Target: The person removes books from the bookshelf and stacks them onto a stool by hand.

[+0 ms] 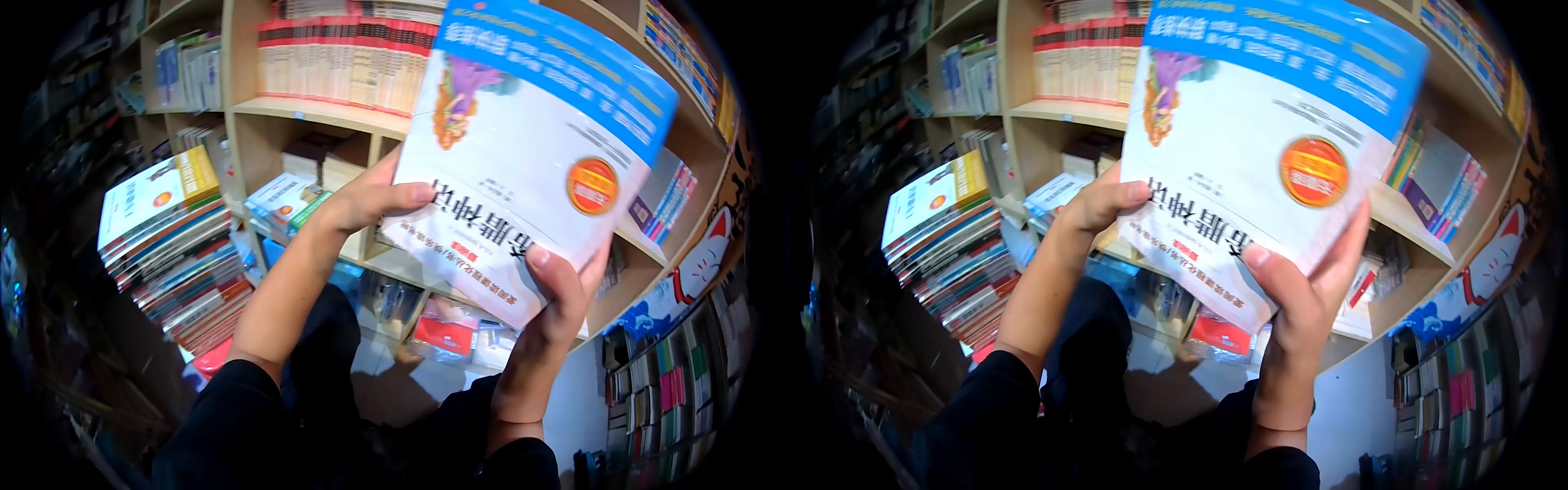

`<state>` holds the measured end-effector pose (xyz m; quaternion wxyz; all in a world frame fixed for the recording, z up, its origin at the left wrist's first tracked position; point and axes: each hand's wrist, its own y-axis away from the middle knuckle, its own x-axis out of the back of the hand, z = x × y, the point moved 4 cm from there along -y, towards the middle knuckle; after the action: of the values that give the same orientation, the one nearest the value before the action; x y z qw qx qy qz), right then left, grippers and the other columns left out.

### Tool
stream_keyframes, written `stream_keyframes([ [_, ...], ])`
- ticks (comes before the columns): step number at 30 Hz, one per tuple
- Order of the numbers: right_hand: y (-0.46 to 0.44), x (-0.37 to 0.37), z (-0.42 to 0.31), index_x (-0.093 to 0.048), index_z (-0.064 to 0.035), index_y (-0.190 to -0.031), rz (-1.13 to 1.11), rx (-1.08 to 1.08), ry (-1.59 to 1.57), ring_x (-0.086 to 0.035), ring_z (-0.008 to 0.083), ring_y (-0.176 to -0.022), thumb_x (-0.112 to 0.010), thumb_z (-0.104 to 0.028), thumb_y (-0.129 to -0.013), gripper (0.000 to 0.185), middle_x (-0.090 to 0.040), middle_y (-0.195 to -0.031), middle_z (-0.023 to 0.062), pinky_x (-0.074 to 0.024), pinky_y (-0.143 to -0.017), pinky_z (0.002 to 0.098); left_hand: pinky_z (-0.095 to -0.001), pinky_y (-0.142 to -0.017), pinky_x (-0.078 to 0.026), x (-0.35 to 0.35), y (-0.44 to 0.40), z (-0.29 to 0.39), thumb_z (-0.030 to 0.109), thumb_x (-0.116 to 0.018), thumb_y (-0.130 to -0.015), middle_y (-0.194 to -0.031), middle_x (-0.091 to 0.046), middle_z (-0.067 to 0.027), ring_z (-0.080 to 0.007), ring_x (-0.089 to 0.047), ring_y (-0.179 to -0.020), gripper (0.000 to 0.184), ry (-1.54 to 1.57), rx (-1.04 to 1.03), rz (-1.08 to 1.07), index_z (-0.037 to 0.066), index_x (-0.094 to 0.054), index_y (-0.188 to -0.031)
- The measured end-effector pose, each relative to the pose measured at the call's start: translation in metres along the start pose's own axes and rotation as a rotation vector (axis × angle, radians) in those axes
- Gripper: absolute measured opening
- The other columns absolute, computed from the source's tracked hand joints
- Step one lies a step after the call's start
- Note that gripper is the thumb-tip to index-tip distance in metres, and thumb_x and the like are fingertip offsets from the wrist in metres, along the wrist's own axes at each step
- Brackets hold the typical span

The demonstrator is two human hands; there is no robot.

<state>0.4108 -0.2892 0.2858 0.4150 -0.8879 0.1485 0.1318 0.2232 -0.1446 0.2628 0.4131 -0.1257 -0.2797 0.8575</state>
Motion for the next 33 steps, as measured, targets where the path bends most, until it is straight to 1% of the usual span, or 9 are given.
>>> stream_keyframes([
  [7,0.015,-0.071,0.029,-0.014,0.0037,-0.158,-0.344,-0.140,-0.128,-0.055,0.0331,-0.130,-0.080,-0.001,-0.069,0.111,-0.046,-0.142,0.0243,-0.0489,-0.107,0.0430,-0.0386,-0.107,-0.049,0.051,0.099,-0.014,0.044,-0.083,-0.076,-0.146,-0.054,-0.0178,-0.0281,-0.058,-0.130,0.105,0.142,-0.045,0.340,-0.003,-0.032,-0.154],
  [11,0.034,-0.107,0.033,-0.013,0.0024,-0.159,-0.477,-0.222,-0.052,-0.050,0.0332,-0.135,-0.082,-0.008,-0.063,0.119,-0.042,-0.146,0.0240,-0.0433,-0.113,0.0435,-0.0436,-0.105,-0.054,0.061,0.152,-0.033,0.048,-0.088,-0.070,-0.143,-0.057,-0.0190,-0.0314,-0.063,-0.125,0.109,0.280,-0.071,0.486,-0.002,-0.036,-0.152],
  [14,0.051,-0.117,0.057,-0.009,0.0028,-0.159,-0.585,-0.026,0.185,-0.048,0.0322,-0.137,-0.087,-0.009,-0.066,0.122,-0.040,-0.149,0.0252,-0.0428,-0.113,0.0429,-0.0461,-0.107,-0.052,0.059,0.179,-0.055,0.047,-0.090,-0.069,-0.142,-0.058,-0.0177,-0.0330,-0.063,-0.125,0.111,0.416,-0.165,0.564,-0.001,-0.036,-0.153],
  [15,0.056,-0.120,0.058,-0.009,0.0035,-0.159,-0.592,0.027,0.276,-0.047,0.0324,-0.137,-0.088,-0.010,-0.066,0.123,-0.039,-0.150,0.0260,-0.0419,-0.114,0.0427,-0.0568,-0.117,-0.041,0.057,0.182,-0.060,0.054,-0.093,-0.064,-0.153,-0.048,-0.0169,-0.0381,-0.050,-0.138,0.123,0.416,-0.154,0.573,0.006,-0.030,-0.158],
  [19,0.071,-0.130,0.053,-0.008,0.0098,-0.156,-0.624,0.054,0.577,-0.041,0.0374,-0.141,-0.091,-0.017,-0.065,0.126,-0.037,-0.149,0.0311,-0.0337,-0.118,0.0438,-0.0545,-0.116,-0.042,0.058,0.194,-0.081,0.054,-0.094,-0.061,-0.153,-0.049,-0.0152,-0.0362,-0.050,-0.139,0.126,0.514,-0.209,0.574,0.006,-0.030,-0.158],
  [24,0.084,-0.138,0.047,-0.006,0.0115,-0.156,-0.691,0.029,0.635,-0.037,0.0425,-0.142,-0.090,-0.025,-0.066,0.128,-0.031,-0.148,0.0338,-0.0305,-0.120,0.0454,-0.0512,-0.115,-0.043,0.053,0.187,-0.081,0.052,-0.094,-0.062,-0.152,-0.049,-0.0152,-0.0341,-0.051,-0.138,0.123,0.551,-0.232,0.575,0.004,-0.032,-0.157],
  [27,0.082,-0.137,0.040,-0.006,0.0087,-0.157,-0.684,0.100,0.668,-0.039,0.0394,-0.142,-0.089,-0.020,-0.067,0.126,-0.033,-0.150,0.0314,-0.0333,-0.119,0.0457,-0.0493,-0.115,-0.044,0.055,0.187,-0.080,0.050,-0.093,-0.063,-0.152,-0.050,-0.0151,-0.0328,-0.051,-0.138,0.121,0.536,-0.229,0.579,0.003,-0.033,-0.156],
  [30,0.072,-0.136,0.043,-0.006,0.0032,-0.159,-0.727,0.004,0.519,-0.042,0.0343,-0.142,-0.086,-0.011,-0.067,0.123,-0.036,-0.152,0.0259,-0.0362,-0.118,0.0443,-0.0473,-0.114,-0.044,0.059,0.196,-0.070,0.049,-0.093,-0.063,-0.151,-0.050,-0.0151,-0.0315,-0.052,-0.137,0.119,0.482,-0.207,0.586,0.001,-0.034,-0.155],
  [33,0.055,-0.143,0.036,-0.010,-0.0007,-0.161,-0.704,0.133,0.319,-0.043,0.0307,-0.142,-0.082,-0.005,-0.065,0.120,-0.038,-0.153,0.0210,-0.0366,-0.118,0.0424,-0.0448,-0.113,-0.045,0.074,0.182,-0.045,0.048,-0.093,-0.063,-0.150,-0.051,-0.0148,-0.0301,-0.052,-0.137,0.118,0.366,-0.213,0.497,0.000,-0.035,-0.154],
])
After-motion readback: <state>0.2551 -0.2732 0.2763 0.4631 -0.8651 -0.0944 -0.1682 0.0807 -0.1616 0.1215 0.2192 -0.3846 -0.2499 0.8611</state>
